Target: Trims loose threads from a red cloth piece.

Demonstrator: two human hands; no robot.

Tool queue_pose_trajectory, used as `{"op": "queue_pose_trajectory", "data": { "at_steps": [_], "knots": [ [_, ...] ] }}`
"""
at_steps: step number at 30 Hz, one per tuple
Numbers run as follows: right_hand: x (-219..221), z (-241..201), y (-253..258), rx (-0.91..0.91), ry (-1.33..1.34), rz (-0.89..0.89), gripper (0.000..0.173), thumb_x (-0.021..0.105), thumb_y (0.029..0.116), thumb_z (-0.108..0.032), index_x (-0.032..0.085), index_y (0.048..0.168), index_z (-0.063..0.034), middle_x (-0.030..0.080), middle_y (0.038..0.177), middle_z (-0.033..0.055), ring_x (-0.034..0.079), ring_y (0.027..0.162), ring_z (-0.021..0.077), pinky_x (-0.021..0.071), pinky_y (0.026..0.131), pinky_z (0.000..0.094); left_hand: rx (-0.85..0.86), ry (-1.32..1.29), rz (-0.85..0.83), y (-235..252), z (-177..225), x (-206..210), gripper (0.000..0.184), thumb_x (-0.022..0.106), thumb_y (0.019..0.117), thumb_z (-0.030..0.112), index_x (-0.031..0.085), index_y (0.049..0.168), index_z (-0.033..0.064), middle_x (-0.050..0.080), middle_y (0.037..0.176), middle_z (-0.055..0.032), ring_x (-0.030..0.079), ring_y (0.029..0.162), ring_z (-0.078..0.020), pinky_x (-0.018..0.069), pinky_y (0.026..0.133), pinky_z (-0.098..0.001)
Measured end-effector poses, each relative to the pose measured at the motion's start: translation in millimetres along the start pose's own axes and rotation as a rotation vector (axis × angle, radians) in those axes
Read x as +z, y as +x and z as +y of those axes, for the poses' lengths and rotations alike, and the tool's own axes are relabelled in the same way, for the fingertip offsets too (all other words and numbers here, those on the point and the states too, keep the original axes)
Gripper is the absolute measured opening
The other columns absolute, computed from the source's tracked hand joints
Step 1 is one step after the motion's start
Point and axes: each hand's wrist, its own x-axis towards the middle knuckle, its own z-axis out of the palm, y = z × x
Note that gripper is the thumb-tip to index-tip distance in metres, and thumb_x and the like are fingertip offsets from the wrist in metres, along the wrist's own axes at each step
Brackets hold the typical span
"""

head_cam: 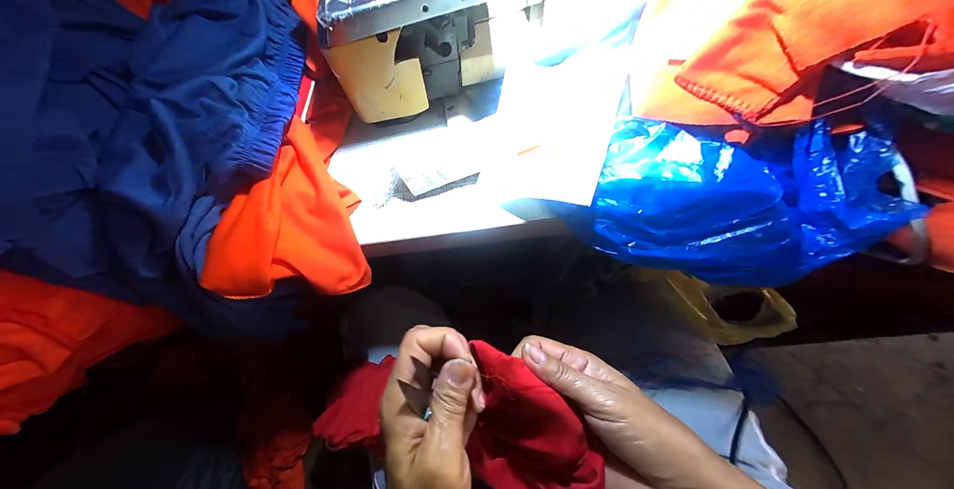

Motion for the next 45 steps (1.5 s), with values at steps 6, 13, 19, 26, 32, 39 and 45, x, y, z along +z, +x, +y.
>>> {"op": "queue_pose_trajectory", "data": {
  "at_steps": [6, 13, 19, 26, 32, 39, 45],
  "knots": [
    [5.1, -4.7, -1.7, 0.037, 0.038, 0.076, 0.031, 0.04, 0.1086, -0.01, 0.063, 0.088, -0.0087, 0.07, 0.08, 0.0034, 0.069, 0.076, 0.007, 0.0585, 0.073, 0.0226, 0.327, 0.494, -0.229, 3.4, 5.5, -14.2, 0.011, 0.066, 0.0997, 0.018, 0.073, 0.1, 0.0097, 0.065, 0.102, -0.0002, 0.062, 0.092, 0.0012, 0.0531, 0.081, -0.011],
    [2.1, -0.4, -3.8, -0.145, -0.155, 0.045, 0.018, 0.055, 0.1013, -0.009, 0.066, 0.088, -0.0106, 0.07, 0.08, -0.0019, 0.067, 0.073, 0.002, 0.0569, 0.071, 0.0191, 0.319, 0.732, -0.221, -3.3, -4.0, 1.5, 0.02, 0.051, 0.1038, 0.016, 0.062, 0.09, 0.0061, 0.061, 0.088, -0.0039, 0.059, 0.083, -0.0027, 0.0486, 0.073, -0.0121],
    [-9.2, 8.0, 2.3, -0.172, -0.063, 0.006, 0.021, 0.055, 0.1025, -0.016, 0.065, 0.085, -0.0119, 0.068, 0.078, 0.0006, 0.066, 0.074, 0.0042, 0.0564, 0.07, 0.0209, -0.294, -0.358, -0.005, -1.3, 6.4, 3.9, 0.012, 0.055, 0.102, 0.009, 0.063, 0.093, 0.0085, 0.06, 0.077, 0.0013, 0.052, 0.054, -0.0003, 0.043, 0.044, -0.0138],
    [7.0, -5.3, -4.7, -0.076, -0.047, 0.16, 0.028, 0.047, 0.104, -0.007, 0.063, 0.082, -0.0098, 0.068, 0.076, 0.0021, 0.067, 0.073, 0.0055, 0.0567, 0.072, 0.0214, 0.324, 0.607, -0.18, -0.2, 10.4, -6.7, 0.012, 0.065, 0.099, 0.015, 0.07, 0.095, 0.0051, 0.068, 0.094, -0.0028, 0.064, 0.088, 0.0005, 0.0535, 0.077, -0.0108],
    [-3.3, 5.4, -2.0, -0.156, -0.067, 0.034, 0.025, 0.055, 0.1017, -0.014, 0.061, 0.078, -0.0125, 0.065, 0.071, -0.0004, 0.064, 0.068, 0.0027, 0.0544, 0.064, 0.0186, 0.505, 0.817, -0.269, -0.6, 5.1, -2.9, 0.012, 0.062, 0.1002, 0.014, 0.071, 0.095, 0.0077, 0.067, 0.096, -0.0077, 0.063, 0.085, -0.0047, 0.051, 0.074, -0.0119],
    [-5.5, 10.0, -1.4, -0.325, -0.251, -0.013, 0.021, 0.059, 0.1021, -0.019, 0.064, 0.082, -0.0165, 0.064, 0.074, -0.0071, 0.062, 0.069, -0.0019, 0.0522, 0.066, 0.0152, 0.23, 0.565, -0.276, -4.1, -0.6, 1.9, 0.023, 0.051, 0.1061, 0.021, 0.06, 0.092, 0.0048, 0.058, 0.088, -0.0027, 0.056, 0.083, -0.0008, 0.0468, 0.074, -0.0117],
    [-3.9, 7.6, 0.8, -0.188, -0.1, -0.051, 0.024, 0.049, 0.106, -0.015, 0.064, 0.088, -0.0104, 0.069, 0.079, 0.0021, 0.069, 0.074, 0.0066, 0.0587, 0.07, 0.0233, -0.388, -0.397, 0.086, -5.7, 3.1, 15.9, 0.019, 0.046, 0.1031, 0.003, 0.061, 0.093, 0.0069, 0.059, 0.07, 0.0018, 0.052, 0.05, -0.0002, 0.044, 0.043, -0.0138]
  ]
}}
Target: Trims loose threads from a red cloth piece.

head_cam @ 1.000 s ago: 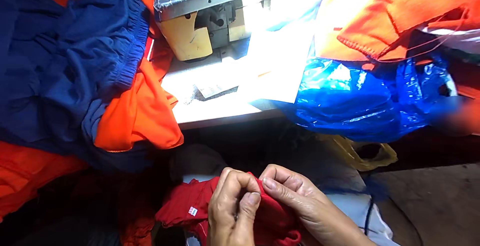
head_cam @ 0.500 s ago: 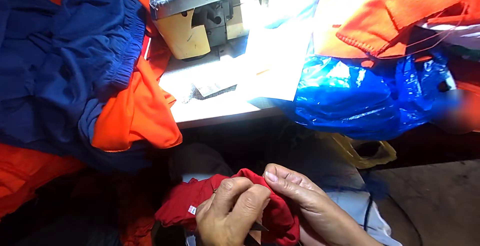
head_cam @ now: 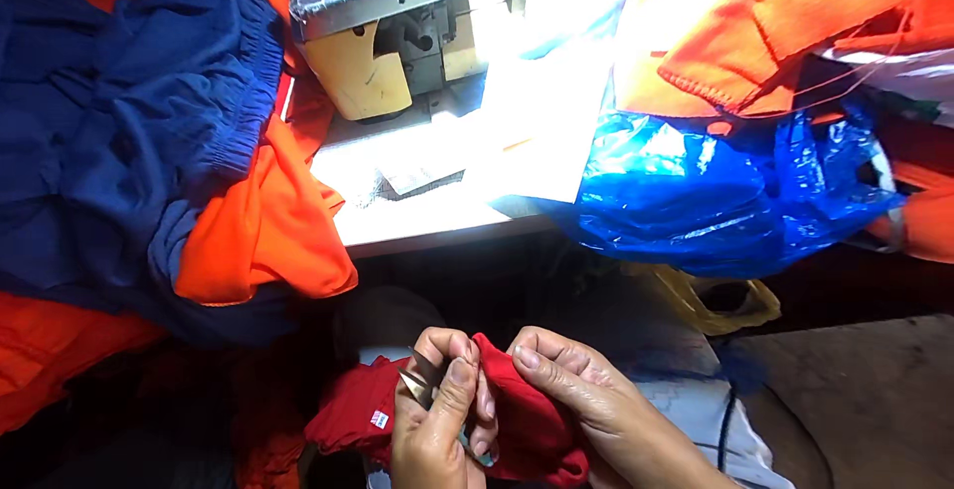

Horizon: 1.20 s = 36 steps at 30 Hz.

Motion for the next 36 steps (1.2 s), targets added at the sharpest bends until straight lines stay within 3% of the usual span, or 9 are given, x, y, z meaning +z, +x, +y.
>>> {"op": "queue_pose_trajectory", "data": {
  "at_steps": [4, 11, 19, 23, 26, 28, 32, 34, 36],
  "knots": [
    [-1.0, 1.7, 2.5, 0.035, 0.023, 0.027, 0.025, 0.049, 0.1056, -0.015, 0.063, 0.086, -0.0104, 0.068, 0.078, 0.0018, 0.067, 0.074, 0.0061, 0.0575, 0.069, 0.0226, 0.142, 0.127, -0.059, 1.9, -3.8, -3.1, 0.015, 0.049, 0.1033, 0.005, 0.06, 0.094, 0.0074, 0.06, 0.077, 0.0029, 0.052, 0.054, 0.0021, 0.0426, 0.045, -0.0115],
    [-2.9, -2.8, -0.1, 0.061, -0.037, -0.001, 0.027, 0.045, 0.1038, -0.009, 0.062, 0.083, -0.0153, 0.063, 0.072, -0.0065, 0.061, 0.067, -0.0019, 0.0521, 0.065, 0.015, 0.758, 1.023, -0.396, 0.5, 0.9, -5.3, 0.022, 0.043, 0.1093, 0.017, 0.054, 0.094, 0.0058, 0.062, 0.094, -0.0075, 0.064, 0.095, -0.0075, 0.0528, 0.086, -0.0171],
    [-7.7, -2.2, -1.5, 0.073, -0.154, -0.078, 0.023, 0.045, 0.1045, -0.013, 0.057, 0.085, -0.0187, 0.06, 0.071, -0.0115, 0.059, 0.064, -0.0044, 0.0495, 0.061, 0.0138, 0.85, 1.323, -0.586, 4.5, 16.4, -10.3, 0.02, 0.045, 0.1031, 0.01, 0.06, 0.09, 0.0079, 0.061, 0.078, -0.0074, 0.06, 0.074, -0.0182, 0.0485, 0.063, -0.0262],
    [-23.1, 1.7, -4.8, -0.038, -0.223, 0.052, 0.024, 0.047, 0.1054, -0.016, 0.06, 0.085, -0.0173, 0.061, 0.073, -0.0094, 0.06, 0.067, -0.0025, 0.0508, 0.063, 0.0156, 0.688, 1.734, -0.166, 42.3, 9.3, -115.8, 0.021, 0.054, 0.0858, 0.004, 0.071, 0.095, -0.0054, 0.072, 0.083, -0.0185, 0.073, 0.074, -0.0348, 0.0583, 0.061, -0.0531],
    [-19.3, -5.2, -2.9, 0.02, -0.123, 0.114, 0.022, 0.051, 0.1036, -0.016, 0.062, 0.085, -0.0153, 0.066, 0.074, -0.0054, 0.064, 0.069, 0.0004, 0.0538, 0.065, 0.0171, 0.525, 1.526, 0.148, 48.8, 23.8, -130.0, 0.023, 0.05, 0.0978, 0.008, 0.067, 0.102, -0.0077, 0.068, 0.082, -0.0125, 0.067, 0.072, -0.0188, 0.0566, 0.069, -0.0362],
    [-20.8, 6.4, -1.0, 0.051, -0.099, -0.025, 0.014, 0.068, 0.0967, -0.029, 0.066, 0.09, -0.0175, 0.067, 0.08, -0.0068, 0.065, 0.073, 0.0003, 0.0551, 0.067, 0.0179, 0.495, 1.189, 0.087, 36.5, 21.3, -104.4, 0.018, 0.05, 0.1015, 0.014, 0.061, 0.102, -0.0003, 0.063, 0.083, 0.002, 0.059, 0.067, 0.0012, 0.0516, 0.06, -0.0164],
    [-11.9, -0.5, 5.9, 0.072, -0.092, -0.141, 0.005, 0.067, 0.0963, -0.021, 0.069, 0.096, -0.0167, 0.07, 0.084, -0.0064, 0.067, 0.077, 0.0004, 0.057, 0.072, 0.0187, 0.422, 1.011, -0.205, 22.0, 11.3, -59.4, 0.053, 0.057, 0.0998, 0.051, 0.069, 0.116, 0.0016, 0.071, 0.111, -0.0046, 0.065, 0.095, -0.0025, 0.0541, 0.082, -0.0204],
    [-13.7, -7.9, 5.2, 0.08, -0.077, -0.124, 0.009, 0.065, 0.0983, -0.022, 0.07, 0.095, -0.0156, 0.071, 0.084, -0.0045, 0.068, 0.077, 0.0009, 0.057, 0.072, 0.0187, 0.37, 0.931, -0.296, 22.9, 6.0, -52.0, 0.038, 0.063, 0.0989, 0.039, 0.075, 0.105, 0.0035, 0.072, 0.118, -0.0067, 0.067, 0.11, -0.0071, 0.0552, 0.093, -0.0238],
    [-16.0, -9.4, 5.0, 0.099, -0.082, -0.068, 0.011, 0.062, 0.0991, -0.02, 0.07, 0.093, -0.0145, 0.071, 0.082, -0.0023, 0.068, 0.076, 0.0019, 0.0572, 0.07, 0.0189, 0.261, 0.707, -0.26, 23.6, 7.2, -46.2, 0.012, 0.062, 0.0969, 0.013, 0.071, 0.092, 0.0068, 0.073, 0.094, 0.0034, 0.066, 0.084, 0.0023, 0.0534, 0.071, -0.0144]
  ]
}}
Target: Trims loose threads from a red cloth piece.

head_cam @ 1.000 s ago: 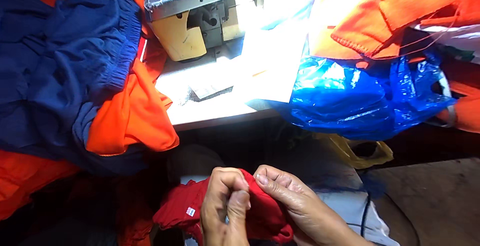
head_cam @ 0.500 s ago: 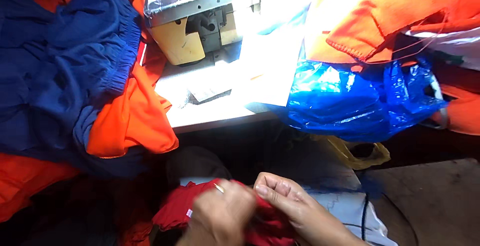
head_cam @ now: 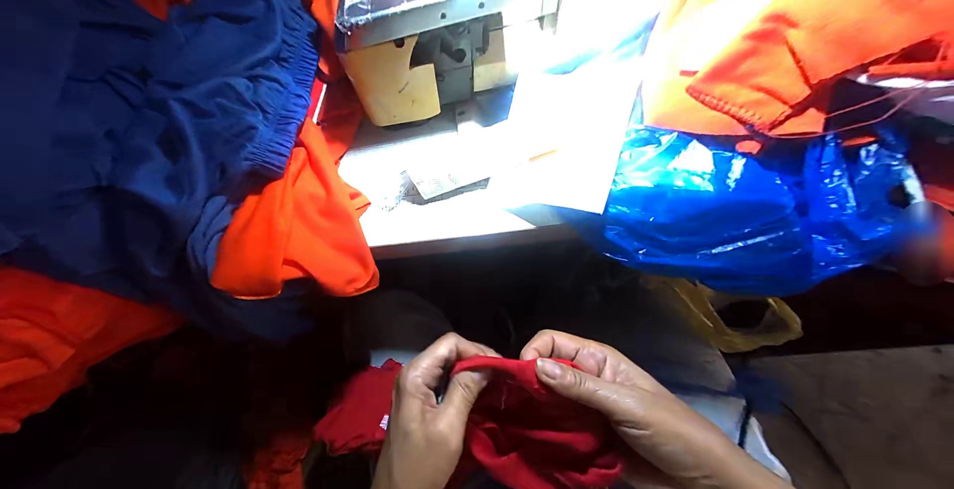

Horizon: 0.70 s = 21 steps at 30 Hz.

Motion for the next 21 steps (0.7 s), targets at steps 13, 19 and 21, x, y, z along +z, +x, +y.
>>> {"op": "queue_pose_trajectory", "data": {
  "at_steps": [13, 19, 21],
  "knots": [
    [1.6, -0.3, -7.5, -0.097, 0.014, -0.064, 0.017, 0.059, 0.1012, -0.02, 0.068, 0.088, -0.0165, 0.068, 0.078, -0.0059, 0.065, 0.074, -0.0017, 0.0543, 0.068, 0.0157, -0.121, -0.237, 0.196, 7.7, 22.4, 4.2, 0.03, 0.065, 0.0987, 0.031, 0.065, 0.072, 0.0175, 0.056, 0.063, 0.0088, 0.058, 0.059, 0.0023, 0.0507, 0.058, -0.0146],
    [3.8, -13.0, -5.9, -0.006, 0.008, 0.098, 0.025, 0.051, 0.1016, -0.019, 0.067, 0.082, -0.0148, 0.066, 0.074, -0.0007, 0.064, 0.07, 0.002, 0.054, 0.066, 0.0182, 0.057, 0.089, 0.102, 12.4, 25.7, -11.1, 0.014, 0.07, 0.0951, 0.03, 0.071, 0.089, 0.0174, 0.066, 0.085, 0.0103, 0.054, 0.061, 0.0062, 0.0437, 0.051, -0.0092],
    [-2.0, -7.0, -2.1, -0.039, 0.046, 0.054, 0.026, 0.054, 0.1028, -0.024, 0.068, 0.083, -0.015, 0.066, 0.075, -0.001, 0.065, 0.072, 0.0018, 0.0546, 0.067, 0.0183, 0.194, 0.336, 0.135, 11.7, 28.8, -11.7, 0.015, 0.069, 0.0957, 0.029, 0.074, 0.094, 0.0158, 0.07, 0.106, 0.0055, 0.065, 0.089, 0.0015, 0.0536, 0.071, -0.0118]
  ]
}}
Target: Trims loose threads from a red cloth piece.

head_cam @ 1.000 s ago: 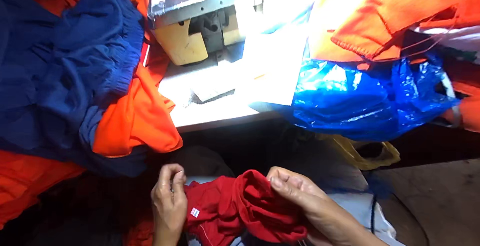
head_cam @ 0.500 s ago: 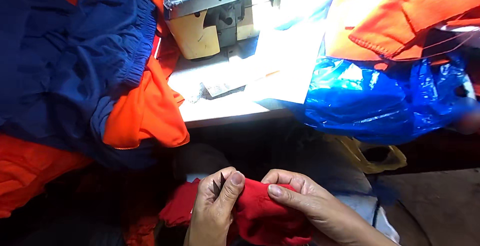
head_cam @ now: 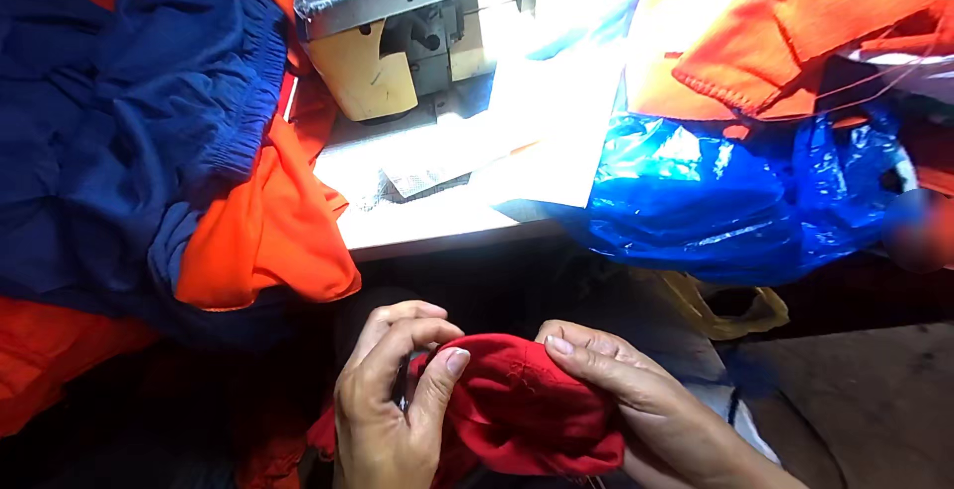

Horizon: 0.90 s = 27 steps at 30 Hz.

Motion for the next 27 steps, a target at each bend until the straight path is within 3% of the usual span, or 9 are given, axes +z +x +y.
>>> {"op": "queue_pose_trajectory", "data": {
  "at_steps": [3, 7, 9, 13, 17, 19, 23, 25, 27],
  "knots": [
    [1.2, 1.9, 1.3, 0.008, 0.034, 0.009, 0.027, 0.052, 0.1031, -0.022, 0.069, 0.083, -0.0139, 0.067, 0.077, 0.0004, 0.066, 0.074, 0.0033, 0.0555, 0.069, 0.0197, 0.166, 0.149, 0.026, -3.1, 9.6, 2.9, 0.014, 0.069, 0.0973, 0.027, 0.075, 0.099, 0.0146, 0.066, 0.113, -0.0003, 0.062, 0.096, 0.0011, 0.0525, 0.078, -0.0108],
    [4.5, 1.9, 1.0, 0.035, 0.048, 0.011, 0.027, 0.051, 0.1033, -0.02, 0.069, 0.084, -0.0131, 0.069, 0.079, 0.0012, 0.067, 0.075, 0.0041, 0.0566, 0.07, 0.0205, 0.282, 0.219, -0.091, -8.6, 18.6, 13.6, 0.013, 0.066, 0.1004, 0.023, 0.076, 0.104, 0.0152, 0.067, 0.101, -0.0037, 0.062, 0.09, -0.0038, 0.0509, 0.079, -0.0155],
    [6.6, 3.9, 1.2, 0.017, 0.013, 0.016, 0.026, 0.052, 0.1027, -0.019, 0.068, 0.082, -0.0146, 0.068, 0.075, -0.0012, 0.066, 0.071, 0.0017, 0.0551, 0.066, 0.0181, 0.32, 0.279, -0.088, -10.3, 16.4, 23.0, 0.012, 0.067, 0.0987, 0.019, 0.077, 0.097, 0.0129, 0.07, 0.094, -0.0058, 0.064, 0.088, -0.0079, 0.0507, 0.076, -0.0172],
    [4.5, 8.9, 1.4, -0.095, -0.11, 0.024, 0.025, 0.054, 0.1036, -0.02, 0.07, 0.084, -0.0156, 0.067, 0.074, -0.0048, 0.064, 0.07, -0.0012, 0.0532, 0.065, 0.0155, 0.289, 0.292, -0.046, -8.3, 12.2, 29.6, 0.018, 0.06, 0.0998, 0.016, 0.07, 0.087, 0.0079, 0.07, 0.085, -0.0039, 0.066, 0.083, -0.0054, 0.0513, 0.075, -0.0146],
    [3.0, 10.4, 0.8, -0.131, -0.134, 0.029, 0.023, 0.055, 0.1035, -0.021, 0.071, 0.088, -0.0158, 0.068, 0.077, -0.0054, 0.065, 0.073, -0.0014, 0.0541, 0.067, 0.0157, 0.207, 0.404, 0.11, -3.2, -0.2, 21.1, 0.021, 0.053, 0.1019, 0.018, 0.064, 0.089, 0.0061, 0.062, 0.079, -0.0031, 0.059, 0.073, -0.0025, 0.049, 0.067, -0.0129],
    [2.4, 11.2, 1.1, -0.114, -0.076, 0.044, 0.023, 0.055, 0.1032, -0.02, 0.071, 0.087, -0.015, 0.068, 0.076, -0.0039, 0.065, 0.072, -0.0004, 0.0546, 0.067, 0.0163, 0.174, 0.396, 0.178, -0.9, -6.5, 14.6, 0.018, 0.056, 0.0992, 0.017, 0.064, 0.089, 0.0045, 0.062, 0.079, -0.0015, 0.058, 0.07, 0.0015, 0.0489, 0.066, -0.0102],
    [5.3, 9.9, 1.3, -0.049, -0.022, 0.059, 0.023, 0.055, 0.1035, -0.02, 0.071, 0.088, -0.0137, 0.069, 0.078, -0.0009, 0.066, 0.074, 0.0016, 0.0557, 0.068, 0.018, 0.188, 0.217, 0.078, -7.8, 4.8, 12.3, 0.023, 0.061, 0.1026, 0.028, 0.065, 0.094, 0.0069, 0.066, 0.091, -0.0011, 0.061, 0.079, 0.0036, 0.0512, 0.069, -0.0084],
    [13.9, 2.5, -0.1, 0.001, -0.031, 0.127, 0.025, 0.052, 0.1029, -0.014, 0.07, 0.086, -0.0122, 0.069, 0.076, 0.0006, 0.067, 0.072, 0.003, 0.0564, 0.068, 0.0191, 0.217, 0.245, 0.03, -8.6, 11.6, 16.0, 0.032, 0.064, 0.1, 0.036, 0.07, 0.1, 0.0046, 0.065, 0.093, -0.0051, 0.057, 0.073, 0.0024, 0.0471, 0.064, -0.0085],
    [14.6, 1.5, -0.9, 0.006, -0.037, 0.134, 0.024, 0.052, 0.1025, -0.013, 0.07, 0.086, -0.0118, 0.069, 0.077, 0.0008, 0.067, 0.072, 0.0034, 0.0564, 0.069, 0.0195, 0.245, 0.325, 0.0, -9.2, 12.6, 20.3, 0.026, 0.069, 0.0964, 0.029, 0.075, 0.098, 0.0039, 0.067, 0.092, -0.008, 0.057, 0.071, -0.0007, 0.0457, 0.063, -0.0102]
  ]
}}
